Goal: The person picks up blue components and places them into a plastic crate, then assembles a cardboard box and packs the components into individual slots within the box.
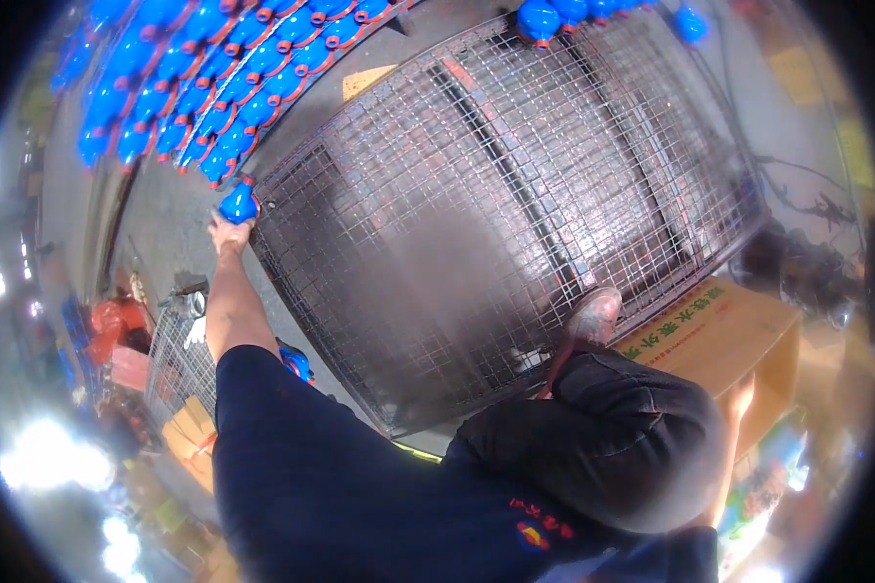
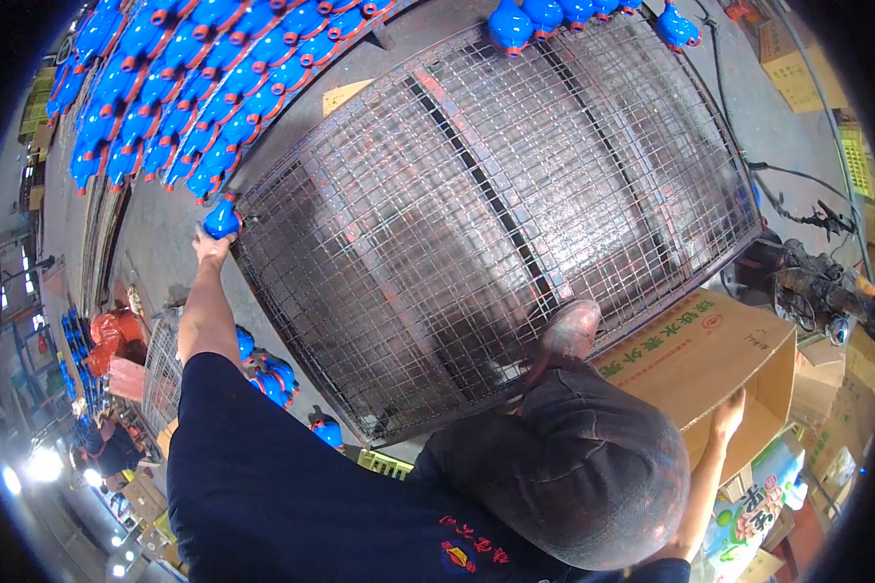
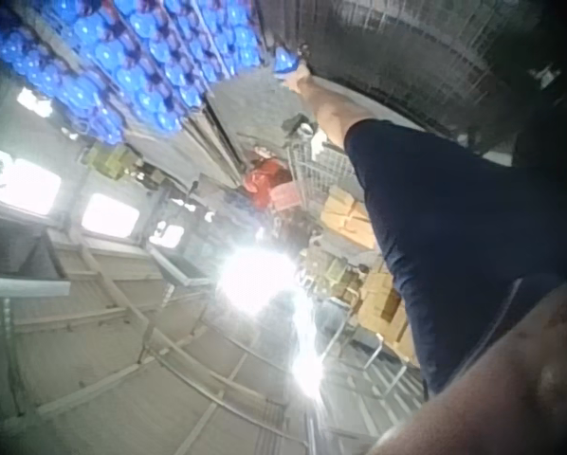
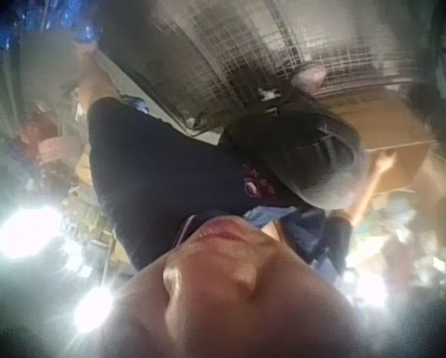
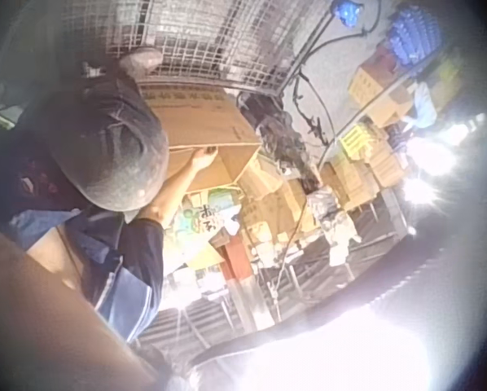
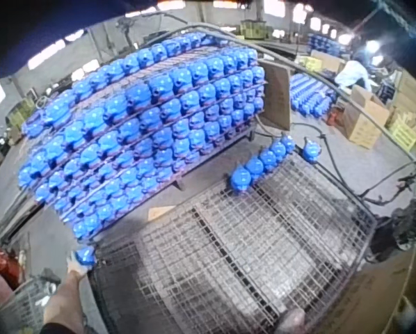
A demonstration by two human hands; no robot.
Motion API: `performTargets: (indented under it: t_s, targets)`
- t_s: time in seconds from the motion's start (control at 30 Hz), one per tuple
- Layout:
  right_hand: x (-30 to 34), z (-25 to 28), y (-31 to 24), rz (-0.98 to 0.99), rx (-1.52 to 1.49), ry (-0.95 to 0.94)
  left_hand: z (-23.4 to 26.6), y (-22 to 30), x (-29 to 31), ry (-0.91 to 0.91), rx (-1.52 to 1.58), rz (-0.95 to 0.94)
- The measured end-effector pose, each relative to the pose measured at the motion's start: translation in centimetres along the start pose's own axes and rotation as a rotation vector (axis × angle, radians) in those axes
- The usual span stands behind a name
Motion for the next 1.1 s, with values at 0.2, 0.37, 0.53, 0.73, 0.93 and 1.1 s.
performTargets:
  t_s: [0.2,0.37,0.53,0.73,0.93,1.1]
  targets:
    - [0.8,3.3,-8.6,0.058,-0.204,-0.015,2.4,-3.2,-3.6,0.084,-0.189,0.006]
    - [2.4,12.7,-14.7,0.310,-0.129,0.593,-6.5,0.5,4.4,0.108,0.194,0.211]
    - [4.9,17.4,-29.6,0.531,-0.766,0.575,-6.9,4.8,13.5,-0.317,1.109,0.192]
    - [7.8,7.6,-45.1,0.325,-1.276,-0.756,-7.0,27.1,35.6,-1.369,1.476,0.046]
    - [6.8,9.0,-44.8,-0.277,-2.191,-1.269,-10.5,47.6,38.0,-1.451,0.978,-0.442]
    - [2.7,10.5,-39.3,-0.289,-2.030,-0.759,-19.7,56.6,21.3,-0.919,1.140,-0.141]
Point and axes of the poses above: each hand's wrist, its own x-axis away from the middle knuckle, its own z-axis out of the back of the hand, y = z × x, the point moved 3 cm from there along -x, towards the middle knuckle, and after that the axes turned 5 degrees about x, right-handed, at the moved point
